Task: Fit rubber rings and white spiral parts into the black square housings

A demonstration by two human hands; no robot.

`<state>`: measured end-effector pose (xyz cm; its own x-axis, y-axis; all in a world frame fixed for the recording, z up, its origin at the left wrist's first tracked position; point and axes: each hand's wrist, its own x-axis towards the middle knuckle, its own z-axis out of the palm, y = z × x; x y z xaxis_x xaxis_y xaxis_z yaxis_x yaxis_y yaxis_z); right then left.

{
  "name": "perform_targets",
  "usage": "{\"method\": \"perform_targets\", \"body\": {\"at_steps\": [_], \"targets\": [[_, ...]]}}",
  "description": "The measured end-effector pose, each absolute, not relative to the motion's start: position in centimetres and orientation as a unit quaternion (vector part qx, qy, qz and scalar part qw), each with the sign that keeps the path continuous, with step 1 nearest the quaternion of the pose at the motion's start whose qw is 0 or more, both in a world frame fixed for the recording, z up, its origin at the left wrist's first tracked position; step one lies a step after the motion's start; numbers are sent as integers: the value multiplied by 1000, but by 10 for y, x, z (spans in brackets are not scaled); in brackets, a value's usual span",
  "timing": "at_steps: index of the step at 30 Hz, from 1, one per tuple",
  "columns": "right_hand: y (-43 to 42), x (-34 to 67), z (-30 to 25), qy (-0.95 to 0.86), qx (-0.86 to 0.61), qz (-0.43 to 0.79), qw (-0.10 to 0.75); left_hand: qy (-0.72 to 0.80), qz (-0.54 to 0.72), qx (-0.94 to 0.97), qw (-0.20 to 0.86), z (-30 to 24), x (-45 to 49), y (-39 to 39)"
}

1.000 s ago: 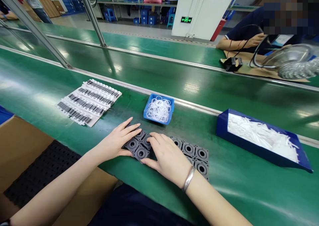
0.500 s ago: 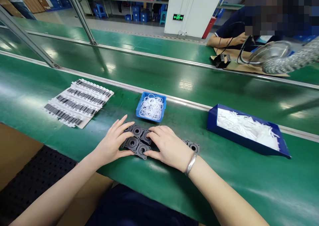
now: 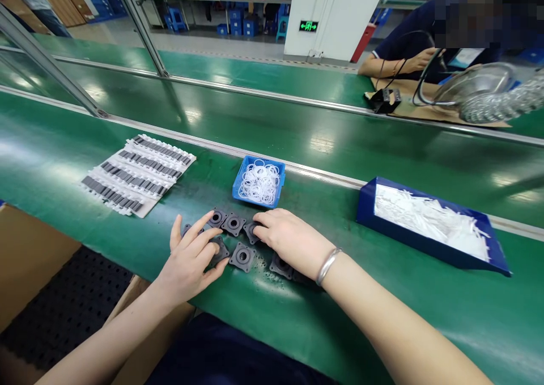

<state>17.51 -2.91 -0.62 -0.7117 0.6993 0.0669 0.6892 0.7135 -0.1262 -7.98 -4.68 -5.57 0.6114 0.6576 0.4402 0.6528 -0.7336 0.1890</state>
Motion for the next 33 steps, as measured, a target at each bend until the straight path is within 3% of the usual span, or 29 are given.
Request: {"method": "perform_targets", "body": {"at_steps": [7, 13, 16, 23, 33], "targets": [[-26, 173, 2, -936, -343, 69, 34, 377, 169, 910, 9, -50, -82, -55], [-27, 177, 1, -940, -334, 66, 34, 397, 182, 900, 2, -50, -85, -56], [-27, 182, 4, -931, -354, 56, 74, 414, 225, 882, 16, -43, -105, -51], [-13, 154, 3, -920, -359, 67, 144, 426, 204, 867, 160, -56, -145, -32], [23, 92, -9, -924, -349, 138, 79, 438, 245, 841, 203, -70, -140, -36]]}}
